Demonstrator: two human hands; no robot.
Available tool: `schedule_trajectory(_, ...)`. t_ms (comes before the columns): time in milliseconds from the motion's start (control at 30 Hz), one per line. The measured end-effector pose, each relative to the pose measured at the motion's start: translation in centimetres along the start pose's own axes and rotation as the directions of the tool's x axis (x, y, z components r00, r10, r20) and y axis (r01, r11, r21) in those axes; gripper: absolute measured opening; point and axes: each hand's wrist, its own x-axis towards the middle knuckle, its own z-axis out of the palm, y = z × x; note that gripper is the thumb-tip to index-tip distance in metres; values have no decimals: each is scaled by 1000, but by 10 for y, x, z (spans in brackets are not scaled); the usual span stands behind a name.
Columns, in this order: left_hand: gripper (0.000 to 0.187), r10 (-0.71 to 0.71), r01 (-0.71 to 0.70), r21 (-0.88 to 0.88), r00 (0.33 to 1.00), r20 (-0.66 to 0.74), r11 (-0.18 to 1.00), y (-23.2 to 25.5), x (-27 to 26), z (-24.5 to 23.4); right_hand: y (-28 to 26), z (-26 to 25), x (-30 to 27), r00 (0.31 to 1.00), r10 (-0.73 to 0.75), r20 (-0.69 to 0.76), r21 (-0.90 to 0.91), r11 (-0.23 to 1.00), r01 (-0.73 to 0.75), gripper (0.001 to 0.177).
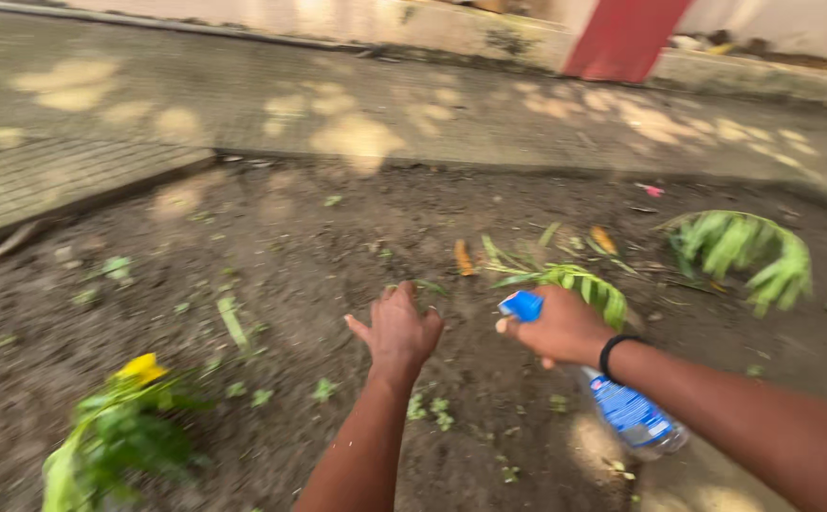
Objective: The person sprays a yellow flower and green leaves with a spray bottle, moving between different small plants on the ground.
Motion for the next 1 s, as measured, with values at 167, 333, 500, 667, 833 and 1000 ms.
schedule_trajectory(167, 45, 87, -33, -267, 977, 193, 963, 46, -9, 67, 98, -68, 40, 972, 133, -193, -212, 962, -173, 46)
schedule_trajectory(333, 39, 114, 88, -593, 949, 295, 800, 47, -6, 153, 167, -45, 67, 917, 305, -257, 227, 941, -249, 35)
schedule_trajectory(500, 49, 71, 260, -593, 877, 476, 762, 47, 9, 235, 186, -4, 84, 933, 282, -223, 464, 873, -153, 30)
schedule_trajectory(667, 71, 12, 423, -727, 860, 510, 541, 113, 44, 302, 204, -21, 99, 916, 349, -200, 510, 835, -207, 35)
schedule_trajectory(833, 93, -107, 411, -732, 899, 425, 544, 187, 48, 310, 246, -69, 105, 806, 524, -276, 629, 732, -260, 42)
schedule_trajectory(1000, 101, -98, 336, -796, 937, 334, 503, 229, 41, 324, 292, -112, 104, 790, 544, -281, 602, 741, -296, 35)
